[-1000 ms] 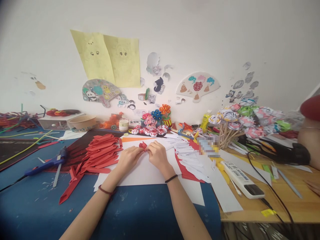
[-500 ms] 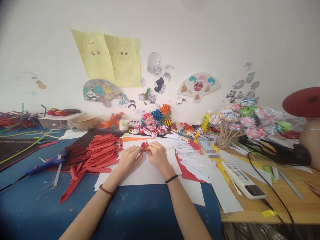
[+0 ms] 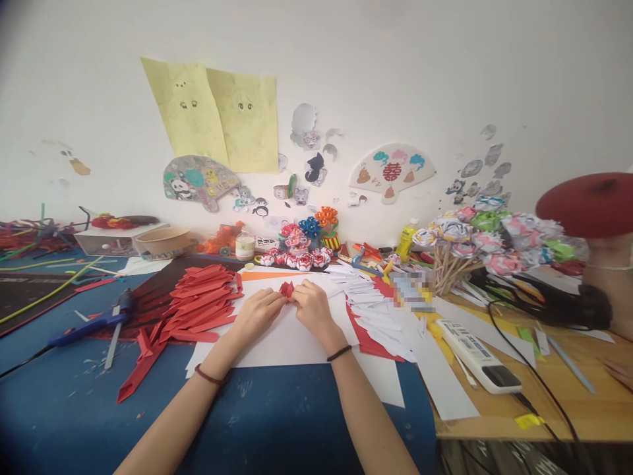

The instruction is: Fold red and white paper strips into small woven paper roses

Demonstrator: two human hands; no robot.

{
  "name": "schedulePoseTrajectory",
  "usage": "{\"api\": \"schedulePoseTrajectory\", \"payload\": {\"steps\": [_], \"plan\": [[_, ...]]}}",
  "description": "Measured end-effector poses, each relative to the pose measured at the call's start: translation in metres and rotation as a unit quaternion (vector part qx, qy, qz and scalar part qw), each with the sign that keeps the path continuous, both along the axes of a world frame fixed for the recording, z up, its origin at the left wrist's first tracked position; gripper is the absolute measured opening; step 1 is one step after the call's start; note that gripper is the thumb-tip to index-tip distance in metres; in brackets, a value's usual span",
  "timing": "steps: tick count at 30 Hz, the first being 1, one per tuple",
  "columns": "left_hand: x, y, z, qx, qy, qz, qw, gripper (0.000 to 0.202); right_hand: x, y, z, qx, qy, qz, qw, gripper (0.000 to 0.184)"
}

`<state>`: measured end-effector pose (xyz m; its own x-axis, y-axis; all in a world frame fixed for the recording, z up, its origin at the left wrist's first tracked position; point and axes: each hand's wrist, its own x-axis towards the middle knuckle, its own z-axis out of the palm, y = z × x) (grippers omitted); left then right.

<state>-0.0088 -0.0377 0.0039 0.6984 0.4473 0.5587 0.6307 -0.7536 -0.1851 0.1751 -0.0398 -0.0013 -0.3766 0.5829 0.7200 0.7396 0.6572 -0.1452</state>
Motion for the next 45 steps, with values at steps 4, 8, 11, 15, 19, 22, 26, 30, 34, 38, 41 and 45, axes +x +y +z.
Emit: {"api": "schedulePoseTrajectory", "payload": {"steps": [4,8,11,15,19,22,26,30,34,38,41,45], "plan": [[0.000,-0.003,0.002,-0.017,0.041,-0.027,0.999,0.022,0.001,0.000,-0.002,-0.010,-0.035,0.015,0.999,0.028],[0.002,-0.003,0.002,-0.027,0.072,-0.035,0.996,0.019,0.003,0.000,-0.005,-0.022,-0.057,0.020,0.998,0.029],[0.003,-0.003,0.002,-0.025,0.080,-0.011,0.996,0.016,0.004,0.000,-0.004,-0.029,-0.064,0.016,0.997,0.028],[0.005,-0.006,0.006,-0.013,0.032,0.051,0.998,0.013,0.003,-0.001,-0.002,-0.045,-0.052,-0.008,0.998,0.023],[0.009,-0.010,0.008,-0.022,0.000,0.092,0.996,0.017,0.000,-0.003,-0.001,-0.068,-0.016,-0.045,0.997,0.020],[0.012,-0.011,0.008,-0.024,-0.029,0.110,0.993,0.016,-0.002,-0.003,-0.002,-0.071,0.018,-0.065,0.995,0.019],[0.013,-0.012,0.008,-0.020,-0.070,0.119,0.990,0.011,-0.002,-0.002,-0.002,-0.071,0.060,-0.069,0.993,0.018],[0.011,-0.011,0.007,-0.010,-0.073,0.102,0.992,0.011,-0.001,-0.002,0.000,-0.078,0.078,-0.042,0.993,0.021],[0.011,-0.011,0.005,0.015,-0.102,0.099,0.990,0.014,-0.001,-0.003,0.004,-0.081,0.098,-0.030,0.991,0.021],[0.011,-0.011,0.004,0.028,-0.116,0.082,0.989,0.019,-0.001,-0.004,0.006,-0.089,0.096,-0.025,0.991,0.021],[0.010,-0.009,0.005,0.016,-0.121,0.074,0.990,0.021,-0.002,-0.005,0.005,-0.088,0.085,-0.032,0.992,0.021],[0.009,-0.008,0.009,-0.018,-0.111,0.058,0.992,0.017,-0.003,-0.006,0.004,-0.087,0.070,-0.040,0.993,0.022]]}}
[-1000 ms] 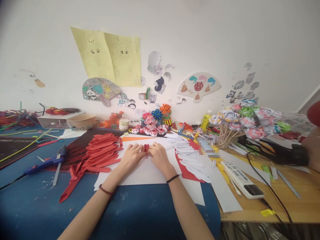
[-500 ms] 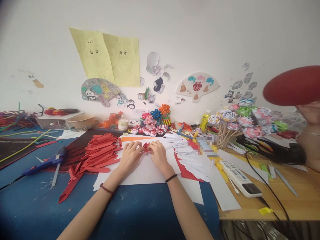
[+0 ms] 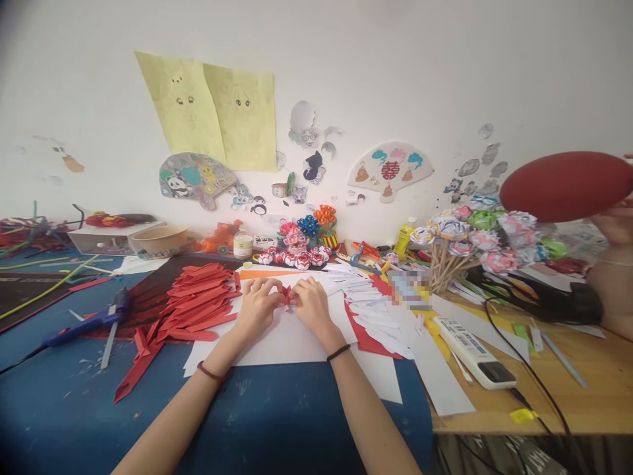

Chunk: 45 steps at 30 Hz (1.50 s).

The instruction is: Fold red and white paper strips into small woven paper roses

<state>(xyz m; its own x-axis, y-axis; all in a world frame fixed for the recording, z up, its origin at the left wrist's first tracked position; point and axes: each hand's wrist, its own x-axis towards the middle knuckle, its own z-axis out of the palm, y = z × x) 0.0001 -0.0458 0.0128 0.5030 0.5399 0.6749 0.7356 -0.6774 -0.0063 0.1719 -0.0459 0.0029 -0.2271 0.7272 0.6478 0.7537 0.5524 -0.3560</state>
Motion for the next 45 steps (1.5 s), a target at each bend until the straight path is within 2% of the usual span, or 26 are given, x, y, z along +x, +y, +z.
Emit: {"api": "schedulePoseTrajectory", "payload": {"steps": [5,9,11,14,17,21,27,31,36,40,45], "plan": [[0.001,-0.008,0.007,-0.029,-0.018,0.008,0.999,0.006,-0.001,0.002,-0.001,-0.006,0.000,0.000,1.000,0.021],[0.003,-0.009,0.008,-0.046,-0.060,0.032,0.997,0.010,-0.002,0.000,0.003,0.009,-0.014,0.014,1.000,0.012],[0.004,-0.007,0.008,-0.048,-0.089,0.053,0.994,0.011,-0.002,-0.004,0.007,0.032,-0.007,-0.001,0.999,0.004],[0.004,-0.003,0.006,-0.046,-0.146,0.095,0.984,0.014,-0.002,-0.009,0.010,0.055,-0.009,-0.029,0.998,0.015],[0.004,-0.001,0.005,-0.048,-0.183,0.116,0.975,0.015,-0.004,-0.012,0.007,0.057,-0.063,-0.014,0.996,0.021],[0.003,0.001,0.003,-0.058,-0.204,0.106,0.971,0.015,-0.007,-0.012,0.002,0.065,-0.115,-0.006,0.991,0.020],[0.002,0.001,0.007,-0.097,-0.221,0.094,0.966,0.015,-0.015,-0.017,0.007,0.098,-0.142,-0.062,0.983,0.011],[0.003,-0.001,0.009,-0.102,-0.216,0.087,0.967,0.017,-0.020,-0.019,0.008,0.095,-0.155,-0.088,0.980,0.008],[0.003,0.000,0.007,-0.103,-0.206,0.094,0.969,0.016,-0.018,-0.013,0.001,0.065,-0.155,-0.038,0.985,0.012],[0.001,0.001,0.007,-0.095,-0.193,0.107,0.971,0.013,-0.017,-0.010,-0.006,0.016,-0.117,-0.008,0.993,0.008],[0.001,0.003,0.007,-0.075,-0.181,0.106,0.975,0.011,-0.016,-0.010,-0.008,-0.020,-0.085,0.030,0.996,0.012]]}}
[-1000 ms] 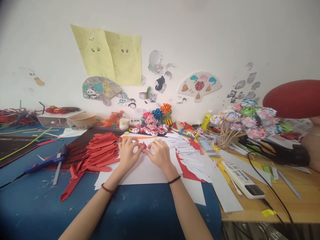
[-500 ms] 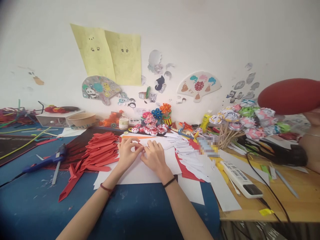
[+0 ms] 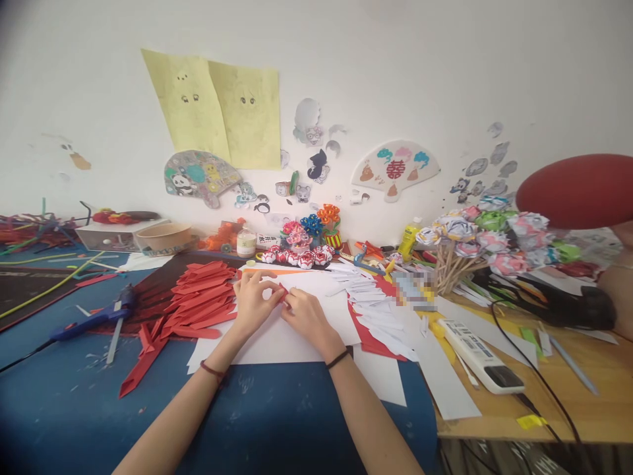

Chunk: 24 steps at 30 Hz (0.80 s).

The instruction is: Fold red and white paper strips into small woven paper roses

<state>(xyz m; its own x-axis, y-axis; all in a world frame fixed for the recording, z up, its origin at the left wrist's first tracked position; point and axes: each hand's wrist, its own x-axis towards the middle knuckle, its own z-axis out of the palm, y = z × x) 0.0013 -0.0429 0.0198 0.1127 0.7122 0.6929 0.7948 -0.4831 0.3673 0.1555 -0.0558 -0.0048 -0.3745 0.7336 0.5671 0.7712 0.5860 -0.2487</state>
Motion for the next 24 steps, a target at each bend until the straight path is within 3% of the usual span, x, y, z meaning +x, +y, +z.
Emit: {"api": "schedulePoseTrajectory", "payload": {"steps": [16,24], "plan": [[-0.008,0.010,0.004,-0.039,-0.042,0.007,0.998,0.013,-0.001,0.001,-0.002,0.008,-0.006,-0.001,1.000,0.015],[-0.008,0.000,0.006,-0.054,0.028,-0.026,0.998,0.015,-0.002,0.000,0.001,0.071,-0.038,-0.035,0.996,0.012]]}}
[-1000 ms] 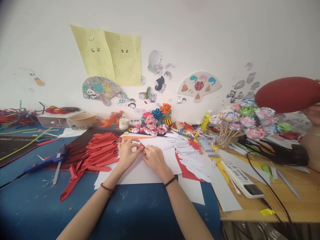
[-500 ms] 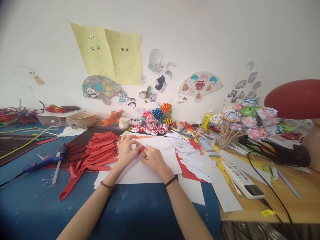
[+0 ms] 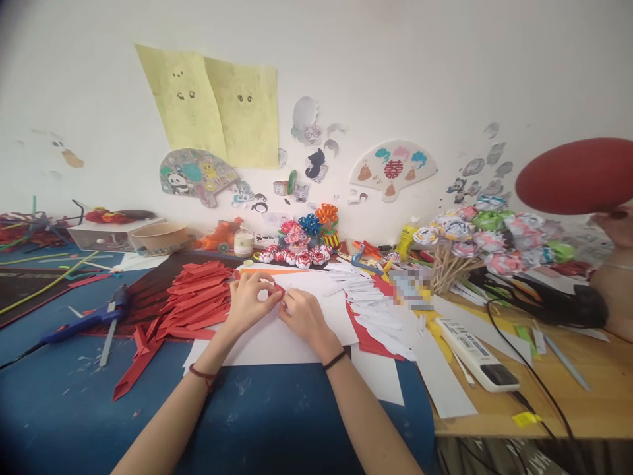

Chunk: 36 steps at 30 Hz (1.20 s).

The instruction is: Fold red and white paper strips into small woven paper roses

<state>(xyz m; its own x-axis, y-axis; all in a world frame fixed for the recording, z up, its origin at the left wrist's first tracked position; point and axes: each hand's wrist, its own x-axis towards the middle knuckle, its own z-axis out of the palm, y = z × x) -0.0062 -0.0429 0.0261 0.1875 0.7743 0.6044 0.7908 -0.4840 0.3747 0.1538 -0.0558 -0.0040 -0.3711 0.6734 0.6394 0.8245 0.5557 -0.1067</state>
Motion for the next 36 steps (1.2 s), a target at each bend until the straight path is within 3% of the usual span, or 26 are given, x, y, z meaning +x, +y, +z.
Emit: {"api": "schedulePoseTrajectory", "payload": {"steps": [7,14,27,36], "plan": [[0.002,-0.007,0.000,0.066,0.074,-0.003,0.995,0.011,0.002,0.000,0.000,0.020,0.012,0.022,1.000,0.014],[0.005,-0.012,0.004,0.094,0.119,-0.003,0.988,0.010,0.001,0.001,0.002,-0.009,0.085,-0.008,0.996,0.017],[0.002,-0.006,0.007,0.070,0.119,0.001,0.990,0.014,0.003,0.007,-0.003,-0.036,0.137,0.023,0.990,0.016],[0.000,-0.005,0.000,0.045,0.095,-0.006,0.994,0.007,0.002,0.005,-0.006,-0.025,0.123,-0.015,0.992,0.019]]}}
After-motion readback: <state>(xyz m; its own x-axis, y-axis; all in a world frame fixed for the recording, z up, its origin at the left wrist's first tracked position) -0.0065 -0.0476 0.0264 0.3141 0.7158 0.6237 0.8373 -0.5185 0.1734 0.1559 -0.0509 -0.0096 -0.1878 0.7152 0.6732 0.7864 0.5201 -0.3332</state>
